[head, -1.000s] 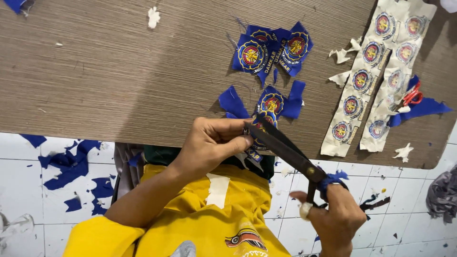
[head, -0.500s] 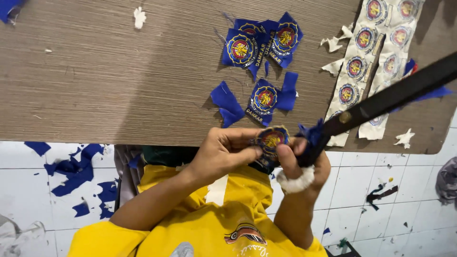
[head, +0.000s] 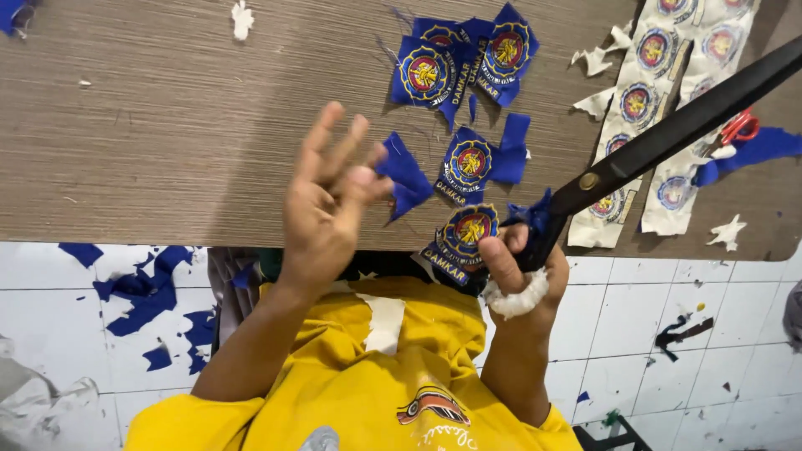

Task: Trimming excess fabric from the edges of embroidered patches using a pair of scissors.

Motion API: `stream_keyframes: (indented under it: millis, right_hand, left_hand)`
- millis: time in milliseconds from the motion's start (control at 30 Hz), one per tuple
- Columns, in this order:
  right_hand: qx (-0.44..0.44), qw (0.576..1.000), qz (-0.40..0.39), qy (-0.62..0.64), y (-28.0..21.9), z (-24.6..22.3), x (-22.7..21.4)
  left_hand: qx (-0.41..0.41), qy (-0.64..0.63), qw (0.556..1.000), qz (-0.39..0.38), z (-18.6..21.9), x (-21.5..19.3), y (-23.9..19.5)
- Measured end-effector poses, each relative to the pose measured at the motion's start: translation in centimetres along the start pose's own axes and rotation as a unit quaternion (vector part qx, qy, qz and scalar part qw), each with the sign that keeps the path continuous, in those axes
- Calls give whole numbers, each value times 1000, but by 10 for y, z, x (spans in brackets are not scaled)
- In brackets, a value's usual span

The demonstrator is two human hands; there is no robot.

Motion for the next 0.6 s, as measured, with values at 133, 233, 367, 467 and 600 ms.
stream_keyframes:
  millis: [133, 233, 367, 467, 600]
  right_hand:
    - [2, 1000, 7, -10, 1, 2, 7]
    - [7, 999, 26, 19, 2, 6, 5]
    - [5, 999, 33, -5, 3, -2, 3]
    - [15, 999, 24, -18, 1, -1, 0]
    - [50, 999, -7, -15, 2, 11, -7]
  left_hand:
    - [-113, -16, 986, -121, -28, 23, -32]
    - [-149, -19, 961, -232, -29, 38, -44]
    - [-70, 196, 901, -382, -18, 29, -45]
    - [-17, 303, 901, -311, -28, 17, -42]
    - [221, 301, 911, -174, -7, 25, -30]
Point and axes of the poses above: each hand's wrist, its own y-axis towards the middle knuckle, its own x-axis out of the palm, z = x × y, the point moved 4 cm from there along y, towards the middle knuckle, and after that the axes turned 9 degrees about x, right-handed, at the moved point
